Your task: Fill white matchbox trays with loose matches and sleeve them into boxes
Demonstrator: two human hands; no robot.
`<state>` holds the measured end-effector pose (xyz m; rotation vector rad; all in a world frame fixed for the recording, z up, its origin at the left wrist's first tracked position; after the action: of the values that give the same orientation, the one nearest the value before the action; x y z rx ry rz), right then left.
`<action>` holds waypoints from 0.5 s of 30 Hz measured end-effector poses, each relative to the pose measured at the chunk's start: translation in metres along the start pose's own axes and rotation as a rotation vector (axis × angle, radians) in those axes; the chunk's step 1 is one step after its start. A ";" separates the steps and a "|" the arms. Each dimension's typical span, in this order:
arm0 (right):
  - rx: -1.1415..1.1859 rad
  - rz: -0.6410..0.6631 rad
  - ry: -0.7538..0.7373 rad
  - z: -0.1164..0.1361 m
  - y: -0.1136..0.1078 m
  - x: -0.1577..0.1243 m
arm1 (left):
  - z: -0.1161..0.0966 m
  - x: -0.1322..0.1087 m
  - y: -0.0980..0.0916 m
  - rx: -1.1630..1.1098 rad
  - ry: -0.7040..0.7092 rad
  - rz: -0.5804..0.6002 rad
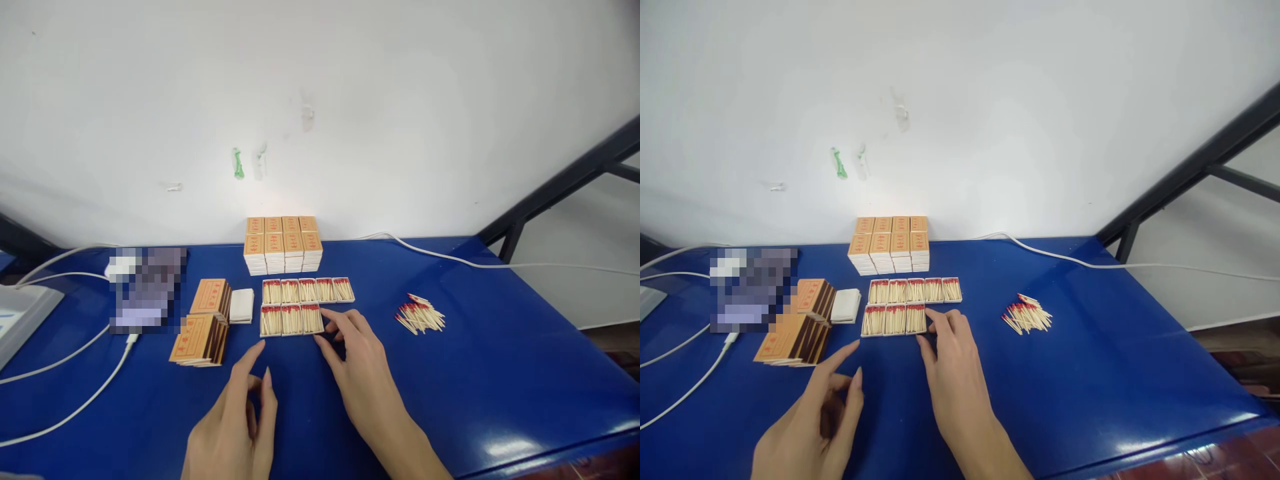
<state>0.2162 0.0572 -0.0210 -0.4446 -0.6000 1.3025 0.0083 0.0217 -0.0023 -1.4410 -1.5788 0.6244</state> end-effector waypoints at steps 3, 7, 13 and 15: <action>-0.017 -0.007 -0.008 0.000 -0.001 -0.003 | -0.006 0.018 -0.006 0.244 0.103 -0.102; -0.067 -0.048 -0.029 -0.002 -0.011 -0.012 | -0.013 0.039 -0.003 0.553 0.172 -0.080; -0.087 -0.125 -0.035 -0.012 -0.034 -0.029 | -0.013 0.058 0.009 0.692 0.156 0.031; -0.097 -0.150 -0.022 -0.018 -0.042 -0.035 | -0.012 0.061 0.013 0.702 0.155 0.045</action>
<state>0.2541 0.0140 -0.0142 -0.4560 -0.7040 1.1398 0.0295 0.0802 0.0093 -0.9635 -1.0486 0.9510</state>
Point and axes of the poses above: each hand's wrist, its own x-axis towards the middle knuckle, its own y-axis out of the palm, z = x × y, the point moved 7 cm from there along x, towards the middle knuckle, and after that the axes turned 5 degrees about x, right-handed, at the moved point
